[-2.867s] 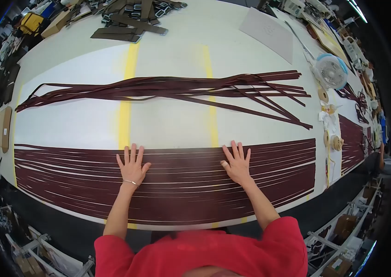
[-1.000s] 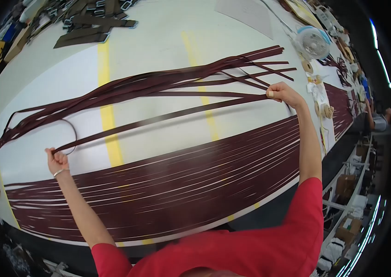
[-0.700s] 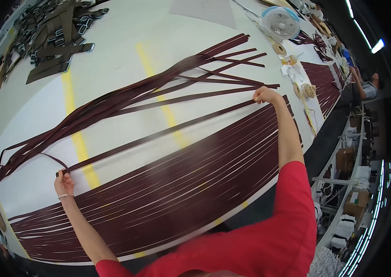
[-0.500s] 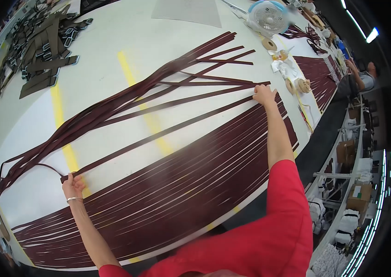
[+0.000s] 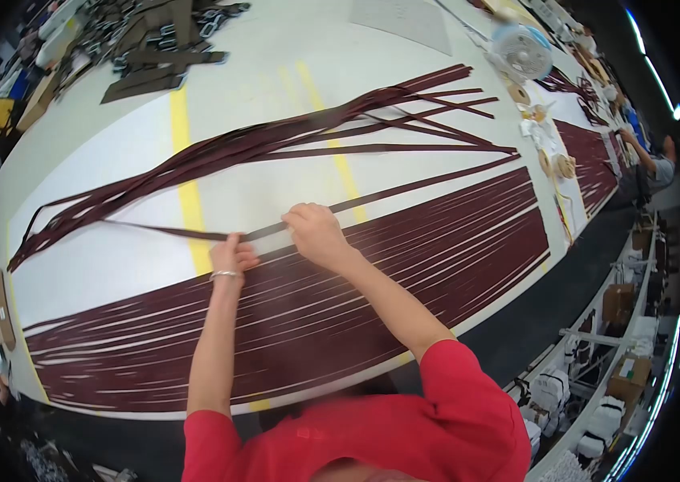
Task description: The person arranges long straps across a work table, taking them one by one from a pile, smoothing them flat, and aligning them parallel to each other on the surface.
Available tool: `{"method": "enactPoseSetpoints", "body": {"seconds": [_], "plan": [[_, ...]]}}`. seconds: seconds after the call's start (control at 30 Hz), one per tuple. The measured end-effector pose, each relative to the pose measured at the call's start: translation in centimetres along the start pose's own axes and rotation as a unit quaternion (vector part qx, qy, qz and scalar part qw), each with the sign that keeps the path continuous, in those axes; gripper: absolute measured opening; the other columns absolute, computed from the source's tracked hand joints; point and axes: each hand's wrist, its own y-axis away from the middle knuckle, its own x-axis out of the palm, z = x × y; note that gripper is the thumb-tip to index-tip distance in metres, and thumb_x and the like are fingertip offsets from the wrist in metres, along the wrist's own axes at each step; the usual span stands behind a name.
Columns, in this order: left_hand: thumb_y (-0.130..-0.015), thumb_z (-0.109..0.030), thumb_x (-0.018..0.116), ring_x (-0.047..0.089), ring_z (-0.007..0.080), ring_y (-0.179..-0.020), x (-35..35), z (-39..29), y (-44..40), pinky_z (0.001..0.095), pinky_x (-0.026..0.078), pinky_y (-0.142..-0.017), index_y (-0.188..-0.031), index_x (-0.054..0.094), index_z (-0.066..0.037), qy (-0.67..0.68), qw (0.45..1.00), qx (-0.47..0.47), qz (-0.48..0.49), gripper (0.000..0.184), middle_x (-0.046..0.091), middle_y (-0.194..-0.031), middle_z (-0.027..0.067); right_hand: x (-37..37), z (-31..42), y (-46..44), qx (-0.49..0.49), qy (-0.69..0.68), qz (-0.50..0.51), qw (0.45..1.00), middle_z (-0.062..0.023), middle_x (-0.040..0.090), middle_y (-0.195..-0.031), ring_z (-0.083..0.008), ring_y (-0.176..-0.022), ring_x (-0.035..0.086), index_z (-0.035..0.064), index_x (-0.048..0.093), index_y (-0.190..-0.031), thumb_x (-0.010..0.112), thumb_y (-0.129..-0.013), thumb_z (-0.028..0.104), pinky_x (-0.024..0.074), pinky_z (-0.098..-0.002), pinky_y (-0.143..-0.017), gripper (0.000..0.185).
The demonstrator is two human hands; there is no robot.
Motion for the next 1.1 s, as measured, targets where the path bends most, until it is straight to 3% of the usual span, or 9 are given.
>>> {"method": "enactPoseSetpoints", "body": {"seconds": [0.17,0.33,0.37,0.43,0.53,0.63,0.77,1.0,1.1], "plan": [[-0.080,-0.022,0.062,0.048,0.0208,-0.039,0.5,1.3,-0.9,0.0350,0.037,-0.035,-0.064,0.052,-0.006,-0.038,0.999,0.007,0.009,0.025,0.046,-0.047,0.0048,6.4,4.1,-3.6,0.058,0.106,0.126,0.985,-0.0086,0.059,-0.090,-0.0293,-0.086,0.054,0.0103,0.065,-0.089,0.048,-0.083,0.023,0.0413,-0.0423,-0.078,0.022],[-0.079,-0.039,0.065,0.035,0.0108,-0.033,-0.1,0.6,-0.5,0.0251,0.026,-0.029,-0.074,0.053,-0.007,0.104,0.992,-0.031,0.057,0.035,0.036,-0.048,-0.0015,8.5,2.1,-4.0,0.096,-0.142,0.072,0.983,-0.0103,0.067,-0.079,-0.0167,-0.072,0.064,0.0013,0.064,-0.093,0.058,-0.083,0.020,0.0493,-0.0298,-0.070,0.022],[-0.079,-0.034,0.066,0.032,0.0093,-0.032,-0.4,-0.9,1.0,0.0240,0.023,-0.029,-0.074,0.053,-0.008,0.182,0.980,-0.004,0.082,0.030,0.034,-0.047,-0.0026,8.9,1.3,-3.6,0.137,-0.151,0.102,0.974,-0.0123,0.065,-0.092,-0.0283,-0.092,0.059,0.0078,0.066,-0.093,0.056,-0.080,0.036,0.0431,-0.0400,-0.080,0.033],[-0.080,-0.031,0.065,0.028,0.0068,-0.032,-0.7,-1.1,0.1,0.0235,0.019,-0.029,-0.077,0.056,-0.009,0.200,0.973,-0.017,0.116,0.024,0.033,-0.047,-0.0051,9.3,0.4,-2.9,0.079,-0.016,0.067,0.995,-0.0076,0.061,-0.066,-0.0148,-0.059,0.054,0.0016,0.064,-0.078,0.064,-0.077,0.025,0.0409,-0.0289,-0.058,0.024],[-0.086,-0.028,0.058,0.025,0.0043,-0.035,-4.1,-3.8,-0.8,0.0216,0.020,-0.031,-0.091,0.058,-0.008,0.238,0.951,-0.041,0.194,0.021,0.027,-0.046,-0.0072,7.8,1.8,-3.5,0.145,-0.128,0.089,0.977,-0.0036,0.053,-0.057,-0.0118,-0.055,0.048,-0.0003,0.062,-0.072,0.065,-0.073,0.025,0.0378,-0.0287,-0.053,0.025],[-0.089,-0.030,0.055,0.021,0.0051,-0.034,-12.2,-9.4,-4.0,0.0224,0.017,-0.033,-0.096,0.056,-0.007,0.339,0.920,0.024,0.198,0.024,0.019,-0.045,-0.0070,5.8,0.9,-3.8,0.164,-0.050,0.156,0.973,-0.0019,0.052,-0.051,-0.0092,-0.049,0.046,0.0007,0.063,-0.068,0.067,-0.071,0.022,0.0368,-0.0275,-0.048,0.022],[-0.090,-0.027,0.054,0.020,0.0051,-0.034,-29.2,-18.5,-7.1,0.0221,0.018,-0.033,-0.089,0.059,-0.007,0.387,0.896,0.196,0.091,0.020,0.019,-0.044,-0.0080,3.3,-0.8,-4.5,0.200,0.070,0.215,0.953,-0.0121,0.060,-0.061,-0.0265,-0.059,0.057,0.0035,0.063,-0.070,0.064,-0.067,0.032,0.0413,-0.0384,-0.061,0.028],[-0.085,-0.024,0.060,0.020,0.0068,-0.034,-55.3,-33.9,-3.9,0.0229,0.018,-0.033,-0.083,0.059,-0.006,0.420,0.828,0.370,-0.032,0.019,0.021,-0.042,-0.0064,4.0,-6.3,-5.0,0.195,0.010,0.229,0.954,-0.0047,0.048,-0.042,-0.0120,-0.042,0.046,-0.0039,0.060,-0.057,0.066,-0.063,0.015,0.0388,-0.0298,-0.043,0.021],[-0.085,-0.023,0.060,0.022,0.0068,-0.035,-62.2,-38.0,1.1,0.0237,0.020,-0.036,-0.083,0.058,-0.004,0.378,0.832,0.400,-0.076,0.019,0.021,-0.043,-0.0062,3.4,-7.8,-6.0,0.311,0.133,0.278,0.899,-0.0110,0.059,-0.080,-0.0193,-0.071,0.057,0.0018,0.062,-0.078,0.067,-0.062,0.017,0.0464,-0.0351,-0.058,0.023]]}}
